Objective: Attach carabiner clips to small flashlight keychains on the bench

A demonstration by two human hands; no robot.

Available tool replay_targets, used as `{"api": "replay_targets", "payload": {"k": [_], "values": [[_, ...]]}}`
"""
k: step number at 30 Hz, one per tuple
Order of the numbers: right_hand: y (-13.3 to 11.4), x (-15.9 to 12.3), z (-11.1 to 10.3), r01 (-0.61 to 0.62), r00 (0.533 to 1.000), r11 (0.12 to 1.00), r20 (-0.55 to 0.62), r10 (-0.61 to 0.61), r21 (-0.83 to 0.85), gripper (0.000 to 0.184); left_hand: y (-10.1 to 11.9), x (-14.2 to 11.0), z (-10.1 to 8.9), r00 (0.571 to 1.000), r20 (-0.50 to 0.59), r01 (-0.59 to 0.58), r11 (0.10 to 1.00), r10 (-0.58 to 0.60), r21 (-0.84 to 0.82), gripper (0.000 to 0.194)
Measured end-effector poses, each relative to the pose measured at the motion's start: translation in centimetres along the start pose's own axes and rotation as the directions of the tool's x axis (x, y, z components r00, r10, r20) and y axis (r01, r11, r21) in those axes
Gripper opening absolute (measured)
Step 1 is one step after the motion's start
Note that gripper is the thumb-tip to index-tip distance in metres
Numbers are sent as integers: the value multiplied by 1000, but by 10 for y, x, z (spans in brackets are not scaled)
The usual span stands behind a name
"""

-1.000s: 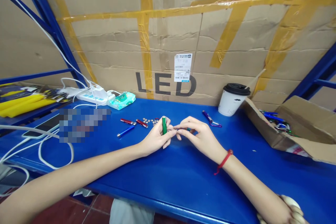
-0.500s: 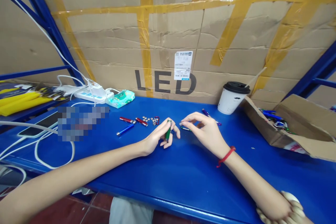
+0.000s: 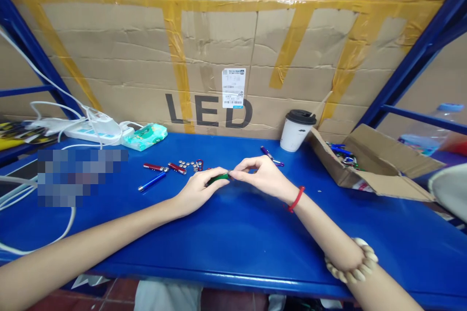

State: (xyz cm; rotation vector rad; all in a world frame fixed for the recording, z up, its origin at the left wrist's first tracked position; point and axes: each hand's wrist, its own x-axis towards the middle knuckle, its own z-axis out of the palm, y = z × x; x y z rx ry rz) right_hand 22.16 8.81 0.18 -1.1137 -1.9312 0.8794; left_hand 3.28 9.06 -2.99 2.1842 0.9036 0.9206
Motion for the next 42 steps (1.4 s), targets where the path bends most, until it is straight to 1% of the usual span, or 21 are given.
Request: {"api": "replay_targets", "payload": {"k": [2,5,8,11,14,17,20,24,26,29,33,36,39,42], "values": [[-1,-1,-3,-55,995,998,86,51,41,28,-3,0,2,998,-29,-62,997,63,44,19],[0,-2,-6,-174,965,979,214,150,101,28,-7,0,3,989,-33,-140,979,146,148,19],[3,-2,-6,-275,937,949,265,229,152,29,-9,-1,3,978,0,-202,956,207,213,19],[6,-1,-3,-294,937,941,247,248,169,26,-10,-2,2,973,38,-230,948,227,221,21],[7,0,2,-272,949,950,208,237,155,22,-9,-4,1,975,81,-220,943,206,248,22],[8,0,6,-236,960,964,183,212,123,18,-7,-7,0,971,127,-232,929,203,288,21],[9,0,8,-223,964,973,160,210,66,19,-8,-8,0,964,146,-258,910,221,326,21],[8,-3,13,-232,967,972,115,228,22,24,-14,-9,2,958,118,-288,874,263,392,21],[6,-4,15,-254,963,966,103,249,46,27,-16,-9,3,953,78,-298,856,294,421,21],[2,-6,16,-309,949,942,114,295,130,32,-18,-9,4,945,19,-299,841,325,452,22],[-2,-7,14,-397,914,868,212,345,300,40,-15,-6,3,939,-14,-307,855,344,417,22],[-3,-7,13,-437,896,821,255,363,369,44,-11,-4,2,940,-24,-312,887,340,342,21],[-4,-7,14,-429,902,826,227,368,367,46,-7,-3,2,959,-29,-265,929,281,257,20],[-3,-7,16,-413,909,853,198,366,318,48,-5,-3,2,973,-25,-222,958,230,181,23]]}}
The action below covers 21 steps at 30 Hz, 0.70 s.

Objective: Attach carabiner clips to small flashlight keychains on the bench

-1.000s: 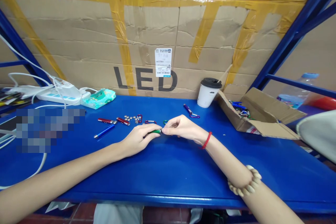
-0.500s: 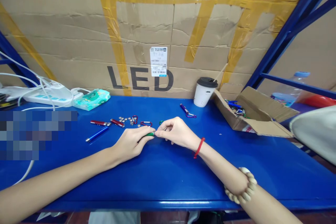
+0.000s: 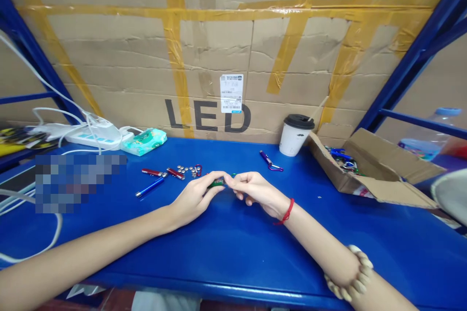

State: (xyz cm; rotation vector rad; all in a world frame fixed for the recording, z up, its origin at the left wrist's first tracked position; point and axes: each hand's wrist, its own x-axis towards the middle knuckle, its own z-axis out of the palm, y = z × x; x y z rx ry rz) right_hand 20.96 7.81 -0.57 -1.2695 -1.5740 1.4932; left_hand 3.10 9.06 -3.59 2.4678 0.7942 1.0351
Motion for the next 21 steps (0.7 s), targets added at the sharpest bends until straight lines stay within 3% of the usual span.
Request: {"api": "replay_targets", "payload": {"k": [5,7,9,12,14,21], "values": [[5,5,2,140,973,974,-159,-169,-178,46,3,1,0,990,0,141,989,-142,-43,26],[5,6,3,231,923,934,-242,-298,-273,42,3,2,-1,983,-4,185,981,-186,-58,25],[5,6,4,354,837,849,-272,-474,-392,38,3,2,-2,980,-6,199,978,-200,-64,24],[6,6,3,501,696,668,-203,-689,-551,30,1,2,-1,982,-10,189,981,-190,-46,23],[7,6,2,534,645,579,-146,-750,-616,27,-1,2,-1,985,-6,172,985,-172,-12,22],[10,5,-5,506,589,426,-61,-806,-749,27,-4,1,-3,995,65,72,987,-82,144,21]]}}
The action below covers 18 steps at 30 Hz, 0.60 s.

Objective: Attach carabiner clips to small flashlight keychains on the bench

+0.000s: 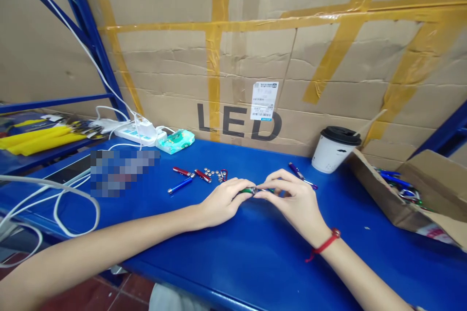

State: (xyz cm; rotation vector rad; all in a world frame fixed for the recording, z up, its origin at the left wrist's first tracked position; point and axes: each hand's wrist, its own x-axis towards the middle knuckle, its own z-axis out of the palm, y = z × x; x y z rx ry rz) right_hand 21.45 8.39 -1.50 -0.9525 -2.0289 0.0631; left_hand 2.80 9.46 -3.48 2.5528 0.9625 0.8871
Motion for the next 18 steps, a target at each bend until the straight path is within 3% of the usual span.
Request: {"api": "replay_targets", "payload": {"k": [4,11,18], "values": [[1,-3,-1,24,999,996,40,-21,-89,32,-3,-2,0,996,48,-81,992,76,97,22],[7,-9,0,144,985,975,115,-125,-172,29,-9,-5,0,974,162,-175,980,157,97,28],[8,-10,-4,218,973,956,120,-197,-196,20,-11,-5,0,978,107,-175,983,180,-54,29]]}}
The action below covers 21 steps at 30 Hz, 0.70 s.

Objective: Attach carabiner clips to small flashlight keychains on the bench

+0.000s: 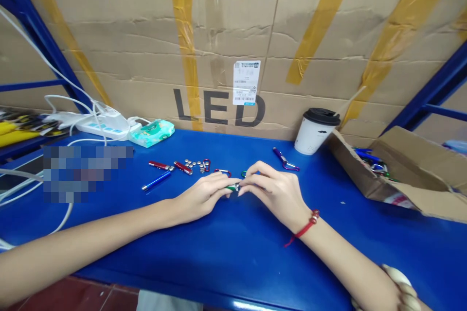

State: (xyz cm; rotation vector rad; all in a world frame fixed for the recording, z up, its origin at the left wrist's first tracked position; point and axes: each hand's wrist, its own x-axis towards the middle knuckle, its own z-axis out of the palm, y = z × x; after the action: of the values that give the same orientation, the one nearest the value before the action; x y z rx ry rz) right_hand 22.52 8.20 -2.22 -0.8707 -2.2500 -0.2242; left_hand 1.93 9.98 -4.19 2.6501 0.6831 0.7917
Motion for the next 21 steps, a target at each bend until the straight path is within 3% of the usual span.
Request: {"api": "replay_targets", "payload": {"k": [7,15,21], "values": [[-6,4,-7,-8,999,1000,49,8,-19,27,2,1,0,997,-65,-52,996,48,-66,27],[-9,3,-1,-109,994,988,11,108,113,21,2,1,1,986,-147,-83,996,77,-31,27],[-11,2,0,-76,996,991,-41,81,107,18,3,0,1,971,-213,-109,994,112,23,27]]}}
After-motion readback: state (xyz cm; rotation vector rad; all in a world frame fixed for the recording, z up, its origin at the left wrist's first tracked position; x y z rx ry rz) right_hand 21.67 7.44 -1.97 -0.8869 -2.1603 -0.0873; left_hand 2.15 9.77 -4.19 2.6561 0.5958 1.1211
